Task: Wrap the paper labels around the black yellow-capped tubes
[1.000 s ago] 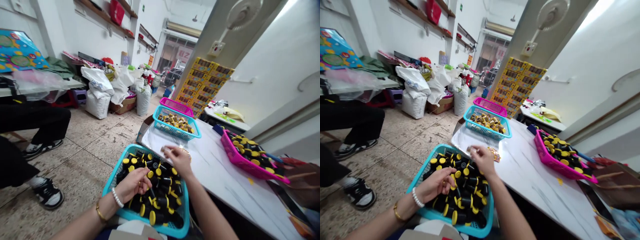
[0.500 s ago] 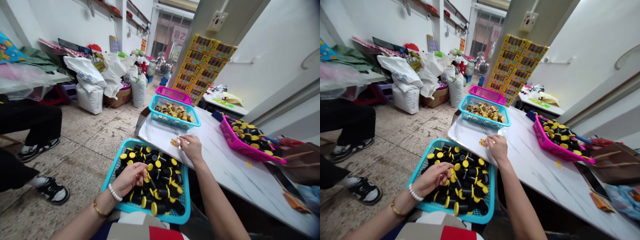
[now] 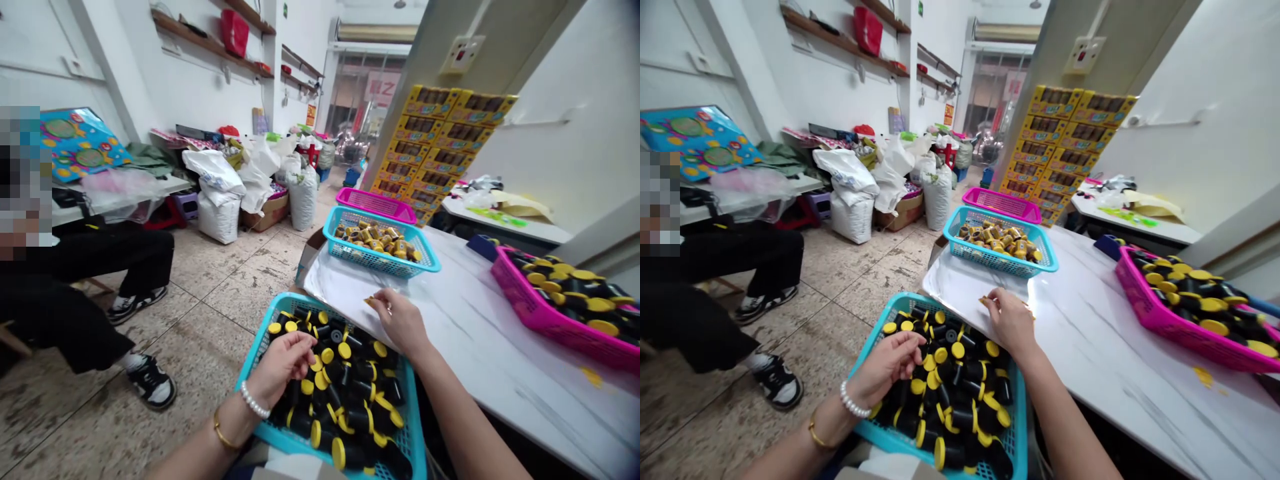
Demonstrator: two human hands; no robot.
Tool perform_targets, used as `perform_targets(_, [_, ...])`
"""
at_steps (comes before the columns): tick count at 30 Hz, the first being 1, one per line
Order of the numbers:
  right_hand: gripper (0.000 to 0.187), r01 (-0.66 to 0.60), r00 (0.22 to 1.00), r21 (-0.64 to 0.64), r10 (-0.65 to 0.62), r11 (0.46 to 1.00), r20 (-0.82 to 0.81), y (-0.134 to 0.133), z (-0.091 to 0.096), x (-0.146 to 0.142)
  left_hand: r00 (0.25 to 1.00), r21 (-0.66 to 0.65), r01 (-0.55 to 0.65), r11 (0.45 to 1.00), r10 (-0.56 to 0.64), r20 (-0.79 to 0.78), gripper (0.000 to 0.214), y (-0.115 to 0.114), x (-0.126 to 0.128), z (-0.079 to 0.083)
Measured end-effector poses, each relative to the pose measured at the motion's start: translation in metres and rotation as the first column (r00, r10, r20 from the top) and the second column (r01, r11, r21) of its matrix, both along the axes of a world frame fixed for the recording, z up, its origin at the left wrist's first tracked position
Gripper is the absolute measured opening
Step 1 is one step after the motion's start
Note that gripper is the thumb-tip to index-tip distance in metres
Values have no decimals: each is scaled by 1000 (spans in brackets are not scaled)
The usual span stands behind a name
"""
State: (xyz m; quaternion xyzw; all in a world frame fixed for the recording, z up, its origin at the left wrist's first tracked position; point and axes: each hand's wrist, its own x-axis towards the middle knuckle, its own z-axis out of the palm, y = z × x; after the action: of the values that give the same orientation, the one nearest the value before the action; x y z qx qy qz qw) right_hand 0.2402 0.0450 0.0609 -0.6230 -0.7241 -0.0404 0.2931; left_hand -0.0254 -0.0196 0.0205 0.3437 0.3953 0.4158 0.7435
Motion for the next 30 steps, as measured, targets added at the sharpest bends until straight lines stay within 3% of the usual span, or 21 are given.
perform_targets(2, [13, -81, 963, -62, 62, 995, -263, -18, -1, -23, 1000, 37, -17, 999, 18, -19, 41, -3, 5, 2])
perform_targets(3, [15, -148, 900, -92, 96, 985, -425, -27, -4, -37, 999, 50, -32, 998, 34, -32, 42, -5, 8, 3])
perform_targets(6, [24, -337, 600, -119, 116, 934, -791, -52, -14, -77, 995, 77, -68, 995, 74, -66, 46, -8, 14, 2])
perform_targets(8, [34, -403, 449, -135, 67, 905, -891, -64, -22, -97, 994, 93, -79, 993, 86, -71, 47, -7, 14, 0])
perform_targets(10, [35, -457, 400, -192, 7, 869, -917, -70, -28, -108, 991, 115, -89, 989, 99, -84, 46, -6, 12, -4])
perform_targets(13, [32, -520, 425, -327, -93, 789, -900, -73, -35, -113, 979, 179, -95, 979, 124, -160, 45, -2, 8, -11])
perform_targets(15, [35, -505, 443, -363, -126, 783, -888, -73, -39, -114, 965, 220, -118, 968, 165, -206, 47, -1, 7, -13])
perform_targets(21, [34, -256, 600, -270, -66, 928, -797, -77, -45, -113, 943, 216, -243, 946, 283, -177, 44, -3, 6, -7])
perform_targets(26, [34, -182, 708, -209, -19, 961, -706, -81, -47, -112, 956, 237, -181, 955, 227, -185, 45, -10, 4, 0])
perform_targets(30, [33, -120, 786, -120, 20, 986, -618, -84, -46, -112, 966, 178, -192, 965, 218, -141, 44, -13, 5, 4])
